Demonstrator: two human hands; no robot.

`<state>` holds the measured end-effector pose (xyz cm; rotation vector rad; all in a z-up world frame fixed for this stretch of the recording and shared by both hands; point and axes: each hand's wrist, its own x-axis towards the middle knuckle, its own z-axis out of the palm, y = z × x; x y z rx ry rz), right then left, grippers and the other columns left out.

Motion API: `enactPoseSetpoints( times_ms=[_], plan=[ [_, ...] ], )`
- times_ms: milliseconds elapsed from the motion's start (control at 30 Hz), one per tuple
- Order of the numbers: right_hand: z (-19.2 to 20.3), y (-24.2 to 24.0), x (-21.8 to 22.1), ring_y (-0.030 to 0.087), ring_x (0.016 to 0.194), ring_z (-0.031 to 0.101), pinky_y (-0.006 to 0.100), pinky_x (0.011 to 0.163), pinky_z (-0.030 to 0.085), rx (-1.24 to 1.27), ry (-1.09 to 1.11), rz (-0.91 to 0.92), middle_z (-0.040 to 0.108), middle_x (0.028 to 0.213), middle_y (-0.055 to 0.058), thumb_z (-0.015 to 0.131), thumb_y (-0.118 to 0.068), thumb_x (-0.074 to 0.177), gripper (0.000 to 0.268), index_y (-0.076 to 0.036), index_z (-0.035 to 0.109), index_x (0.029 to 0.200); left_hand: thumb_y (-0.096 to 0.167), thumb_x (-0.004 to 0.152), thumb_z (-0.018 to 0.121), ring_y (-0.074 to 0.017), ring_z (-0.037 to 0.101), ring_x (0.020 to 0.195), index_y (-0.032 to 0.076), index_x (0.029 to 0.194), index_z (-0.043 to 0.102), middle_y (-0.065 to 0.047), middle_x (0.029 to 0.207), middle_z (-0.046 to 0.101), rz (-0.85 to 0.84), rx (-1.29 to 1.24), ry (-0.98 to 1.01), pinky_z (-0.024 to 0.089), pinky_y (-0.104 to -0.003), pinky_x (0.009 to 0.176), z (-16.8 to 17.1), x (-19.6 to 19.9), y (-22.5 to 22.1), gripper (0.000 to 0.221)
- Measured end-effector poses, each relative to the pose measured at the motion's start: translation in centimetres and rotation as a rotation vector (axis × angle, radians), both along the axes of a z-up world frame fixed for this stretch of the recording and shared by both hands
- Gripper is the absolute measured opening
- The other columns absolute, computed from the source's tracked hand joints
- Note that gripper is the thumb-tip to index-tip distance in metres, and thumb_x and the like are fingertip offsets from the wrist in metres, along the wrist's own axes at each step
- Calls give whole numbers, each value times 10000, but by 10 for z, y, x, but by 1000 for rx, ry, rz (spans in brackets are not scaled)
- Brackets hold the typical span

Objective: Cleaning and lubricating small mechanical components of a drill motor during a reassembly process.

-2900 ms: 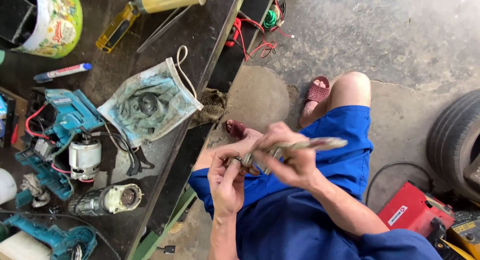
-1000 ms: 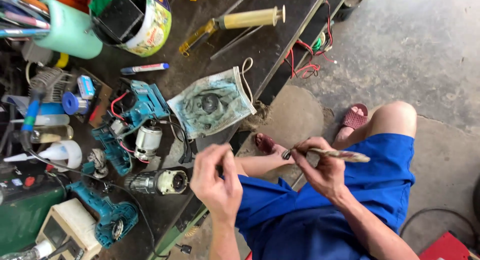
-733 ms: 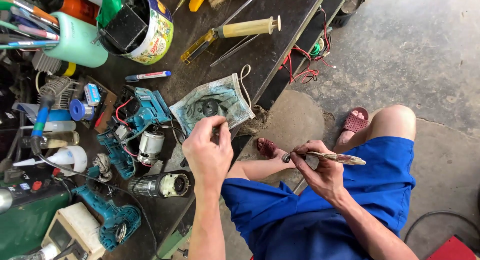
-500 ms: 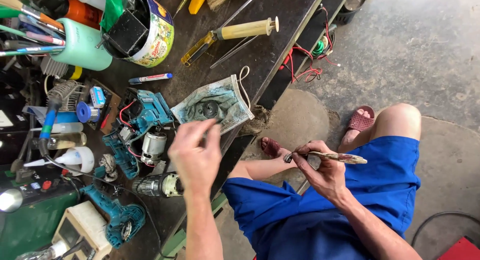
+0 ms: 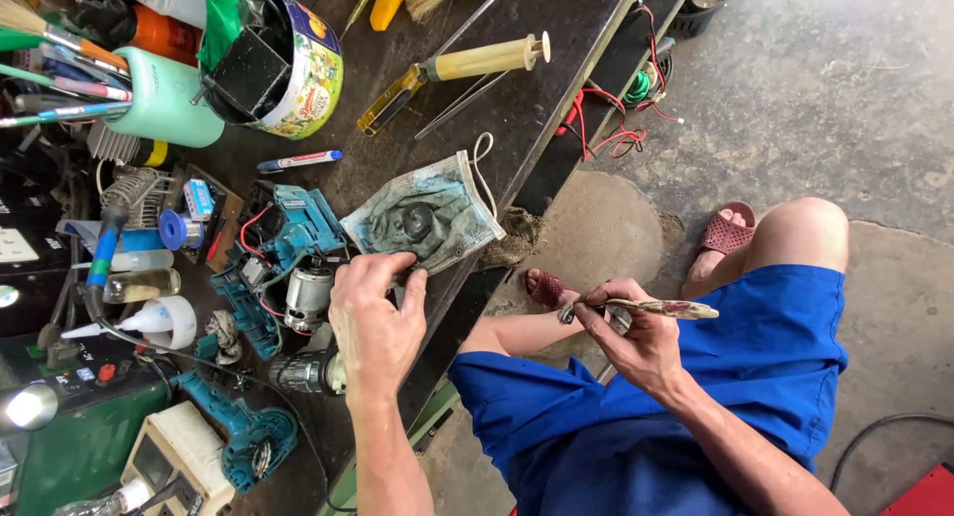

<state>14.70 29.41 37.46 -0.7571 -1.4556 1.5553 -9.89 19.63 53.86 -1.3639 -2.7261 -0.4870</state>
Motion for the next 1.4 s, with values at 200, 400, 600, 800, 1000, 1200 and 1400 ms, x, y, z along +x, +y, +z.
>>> enactPoseSetpoints(
  times_ms=[200, 400, 600, 800, 1000, 1200, 1400],
  plan=[
    [6, 0, -2, 114, 762, 699, 279, 749, 579, -28, 9, -7, 743, 820, 101, 822, -10, 846, 137, -32, 716, 931, 136, 889, 786, -243, 711, 923, 171, 965, 819, -41, 910, 753, 72, 83, -199, 562, -369, 838, 9, -3, -1, 90],
    [23, 0, -7, 140, 856, 733, 271, 812, 593, -84, -8, 35, 760, 897, 100, 779, -25, 882, 137, -35, 675, 970, 87, 1019, 615, -280, 720, 917, 31, 1060, 731, -152, 988, 744, -31, 263, -42, 594, -366, 836, 8, 40, -10, 135],
    [29, -7, -12, 140, 913, 746, 254, 840, 612, -94, -73, 120, 754, 953, 64, 755, -70, 902, 124, -71, 655, 975, -44, 983, 547, -339, 651, 1254, -11, 1121, 680, -203, 1293, 689, -409, 193, 154, 548, -417, 1070, -23, 73, 6, 194],
    [27, -9, -14, 159, 924, 747, 265, 819, 614, -92, -23, 136, 729, 933, 72, 739, -50, 910, 122, -53, 646, 988, 22, 1016, 630, -372, 606, 1327, -22, 1125, 655, -234, 1346, 660, -318, 179, 55, 516, -455, 1141, -32, 50, 22, 120],
    [29, -6, -13, 140, 885, 752, 246, 787, 609, -64, -63, 123, 746, 907, 52, 746, -70, 906, 112, -62, 662, 981, 79, 1065, 559, -363, 560, 1382, 13, 1121, 652, -201, 1378, 636, -262, 278, -57, 500, -453, 1150, -26, 55, 30, 128],
    [33, -2, -6, 134, 847, 746, 204, 727, 575, -160, -1, 99, 745, 898, 86, 735, -25, 911, 144, -40, 633, 1012, -9, 951, 665, -243, 704, 904, -13, 1023, 716, -145, 966, 728, -106, 597, -382, 614, -314, 828, -23, 99, 8, 89],
    [56, -2, 4, 186, 931, 640, 316, 893, 535, -156, 124, 156, 654, 959, 68, 748, -46, 903, 190, -42, 610, 1033, 58, 918, 707, -198, 636, 705, -52, 958, 700, -127, 847, 688, 220, 833, -1171, 556, -302, 641, -79, 142, -22, 118]
  ],
)
